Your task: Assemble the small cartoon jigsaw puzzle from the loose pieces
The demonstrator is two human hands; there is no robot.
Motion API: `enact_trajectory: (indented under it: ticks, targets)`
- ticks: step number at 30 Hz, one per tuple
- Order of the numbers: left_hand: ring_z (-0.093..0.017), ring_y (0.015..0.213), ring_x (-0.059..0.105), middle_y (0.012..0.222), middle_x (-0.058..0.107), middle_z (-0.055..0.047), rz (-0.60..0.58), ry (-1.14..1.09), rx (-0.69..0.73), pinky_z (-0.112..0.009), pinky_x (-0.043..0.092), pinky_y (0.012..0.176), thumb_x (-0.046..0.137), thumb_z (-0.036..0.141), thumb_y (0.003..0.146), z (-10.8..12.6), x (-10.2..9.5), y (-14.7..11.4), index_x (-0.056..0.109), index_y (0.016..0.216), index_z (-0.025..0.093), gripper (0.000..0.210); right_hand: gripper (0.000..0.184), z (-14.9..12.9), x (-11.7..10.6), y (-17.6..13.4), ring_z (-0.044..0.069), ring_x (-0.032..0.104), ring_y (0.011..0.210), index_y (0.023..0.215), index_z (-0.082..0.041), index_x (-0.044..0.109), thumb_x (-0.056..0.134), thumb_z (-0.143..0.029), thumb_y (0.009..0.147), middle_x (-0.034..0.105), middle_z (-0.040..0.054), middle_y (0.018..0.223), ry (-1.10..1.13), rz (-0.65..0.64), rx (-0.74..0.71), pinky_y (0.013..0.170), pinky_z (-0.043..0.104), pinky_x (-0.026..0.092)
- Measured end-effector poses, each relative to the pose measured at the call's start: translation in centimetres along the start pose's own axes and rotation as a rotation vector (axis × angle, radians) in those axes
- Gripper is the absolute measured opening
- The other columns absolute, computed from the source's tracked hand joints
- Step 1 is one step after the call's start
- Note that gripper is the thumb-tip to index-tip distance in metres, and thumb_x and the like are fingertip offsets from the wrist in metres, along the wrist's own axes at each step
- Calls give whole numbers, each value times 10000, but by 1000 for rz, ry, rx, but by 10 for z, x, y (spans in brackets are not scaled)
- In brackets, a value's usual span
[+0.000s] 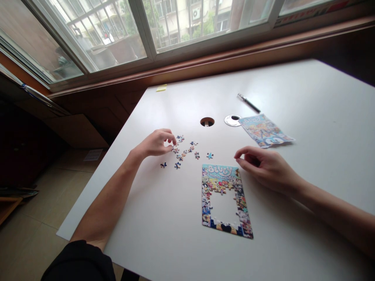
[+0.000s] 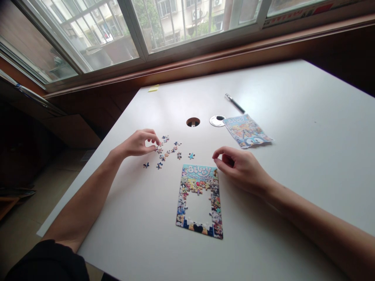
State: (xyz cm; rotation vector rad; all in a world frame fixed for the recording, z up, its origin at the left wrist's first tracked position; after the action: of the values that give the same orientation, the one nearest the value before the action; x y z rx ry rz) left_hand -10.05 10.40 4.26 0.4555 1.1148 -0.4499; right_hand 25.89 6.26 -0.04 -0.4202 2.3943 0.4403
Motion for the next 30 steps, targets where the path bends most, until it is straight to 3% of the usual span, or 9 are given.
enact_trajectory:
  ticks: [4, 30]
  targets:
    - [-185, 913, 568, 921, 639, -40, -45, 41, 57, -315, 463, 826, 653, 188, 765, 2, 0, -1, 760, 941, 243, 213, 163, 0, 1, 1, 112, 380, 526, 906, -222, 645, 597, -377, 894, 439, -44, 581, -3, -1, 0, 514, 275, 323]
    - [-184, 861, 602, 867, 672, -36, -116, 13, 25, -278, 456, 740, 705, 311, 772, 3, 0, 2, 771, 907, 240, 166, 56, -7, 1, 1, 93, 349, 521, 859, -197, 649, 605, -231, 865, 394, -62, 562, 28, 24, -11, 519, 281, 303]
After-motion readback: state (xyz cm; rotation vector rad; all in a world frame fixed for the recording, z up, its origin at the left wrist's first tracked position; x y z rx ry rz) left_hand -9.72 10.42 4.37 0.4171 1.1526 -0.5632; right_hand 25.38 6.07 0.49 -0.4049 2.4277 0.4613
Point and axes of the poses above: each hand's wrist, its own y-axis towards the middle knuckle, its own x-axis out of the palm, z = x × y, the point moved 1 cm from there along y, towards the middle knuckle
